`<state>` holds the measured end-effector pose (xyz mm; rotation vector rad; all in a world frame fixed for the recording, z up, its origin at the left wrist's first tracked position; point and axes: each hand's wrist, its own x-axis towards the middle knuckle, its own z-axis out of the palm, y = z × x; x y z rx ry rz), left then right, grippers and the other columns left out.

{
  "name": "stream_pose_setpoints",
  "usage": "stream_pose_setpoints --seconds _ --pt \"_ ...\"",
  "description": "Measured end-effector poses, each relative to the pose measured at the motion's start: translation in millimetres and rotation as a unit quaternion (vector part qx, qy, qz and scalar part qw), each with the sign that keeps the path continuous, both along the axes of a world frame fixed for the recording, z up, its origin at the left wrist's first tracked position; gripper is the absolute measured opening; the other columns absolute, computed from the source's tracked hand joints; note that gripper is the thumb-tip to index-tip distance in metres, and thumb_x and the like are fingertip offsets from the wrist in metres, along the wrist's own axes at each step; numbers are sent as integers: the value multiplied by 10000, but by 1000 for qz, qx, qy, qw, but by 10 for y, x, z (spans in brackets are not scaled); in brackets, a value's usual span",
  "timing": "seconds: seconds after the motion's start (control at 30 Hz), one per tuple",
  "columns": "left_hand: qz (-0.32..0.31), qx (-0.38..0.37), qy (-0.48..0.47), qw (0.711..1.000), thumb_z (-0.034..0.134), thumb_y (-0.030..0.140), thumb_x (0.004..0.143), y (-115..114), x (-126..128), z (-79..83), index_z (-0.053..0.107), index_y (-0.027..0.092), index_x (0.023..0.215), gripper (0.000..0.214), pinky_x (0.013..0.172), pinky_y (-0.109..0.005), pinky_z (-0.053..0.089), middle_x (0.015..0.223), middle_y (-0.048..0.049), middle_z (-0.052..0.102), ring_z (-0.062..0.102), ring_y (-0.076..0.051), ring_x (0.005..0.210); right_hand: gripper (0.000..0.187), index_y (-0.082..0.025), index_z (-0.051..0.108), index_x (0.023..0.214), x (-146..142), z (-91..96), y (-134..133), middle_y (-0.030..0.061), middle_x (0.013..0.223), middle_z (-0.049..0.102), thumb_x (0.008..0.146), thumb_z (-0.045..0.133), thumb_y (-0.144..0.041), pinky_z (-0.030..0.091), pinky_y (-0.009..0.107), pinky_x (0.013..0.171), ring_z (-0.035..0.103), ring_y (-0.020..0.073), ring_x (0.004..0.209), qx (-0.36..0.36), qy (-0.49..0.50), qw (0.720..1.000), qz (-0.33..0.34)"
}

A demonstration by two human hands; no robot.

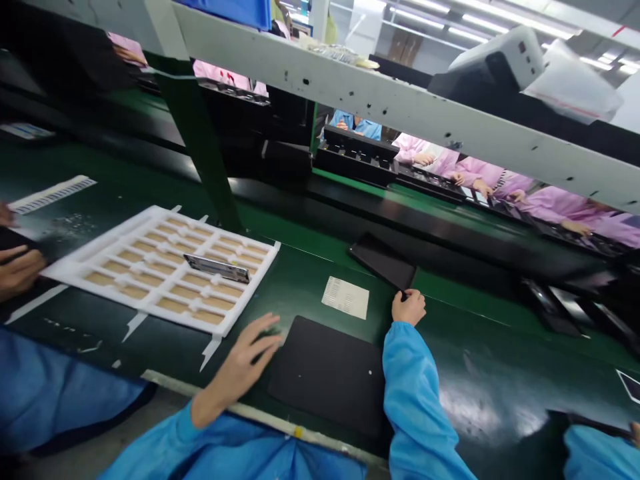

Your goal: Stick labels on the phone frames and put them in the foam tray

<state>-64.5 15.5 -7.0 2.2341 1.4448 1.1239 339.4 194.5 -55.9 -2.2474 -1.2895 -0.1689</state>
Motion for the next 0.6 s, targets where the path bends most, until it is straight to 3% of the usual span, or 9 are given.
stream_pose_setpoints --seconds 0.13,0.23,0.3,0.37,0.6 --pt "-13 -46 5 999 484 200 970 -220 156 -327 685 273 1115 258 1075 -495 484 1344 -68 597 505 -267 1324 364 -170 576 1234 90 -34 -61 94 1288 573 934 604 -374 470 507 985 571 256 1154 -43 12 999 28" --pt "15 -60 6 998 486 219 971 -249 130 -446 687 272 1115 254 1076 -501 484 1341 -67 600 523 -264 1308 387 -218 508 1361 78 -62 -49 111 1445 465 981 466 -279 296 622 1093 400 307 1355 -70 9 994 86" --pt "28 -70 10 997 492 241 970 -231 120 -473 687 282 1124 252 1084 -504 476 1354 -62 591 527 -262 1306 464 -233 441 1434 55 -81 -59 130 1522 374 985 329 -209 192 685 1098 268 325 1432 -83 7 991 103" --pt "32 -79 16 996 502 268 967 -208 125 -474 689 289 1127 248 1085 -502 474 1360 -57 589 528 -265 1305 501 -208 436 1441 34 -103 -87 150 1535 348 975 254 -199 153 697 1093 226 324 1447 -90 8 990 108" --pt "41 -98 34 994 504 309 965 -156 143 -412 697 289 1106 240 1040 -504 511 1309 -58 629 583 -270 1242 485 -135 483 1391 22 -175 -147 136 1484 449 969 274 -250 181 536 1161 313 249 1423 -98 13 988 121"
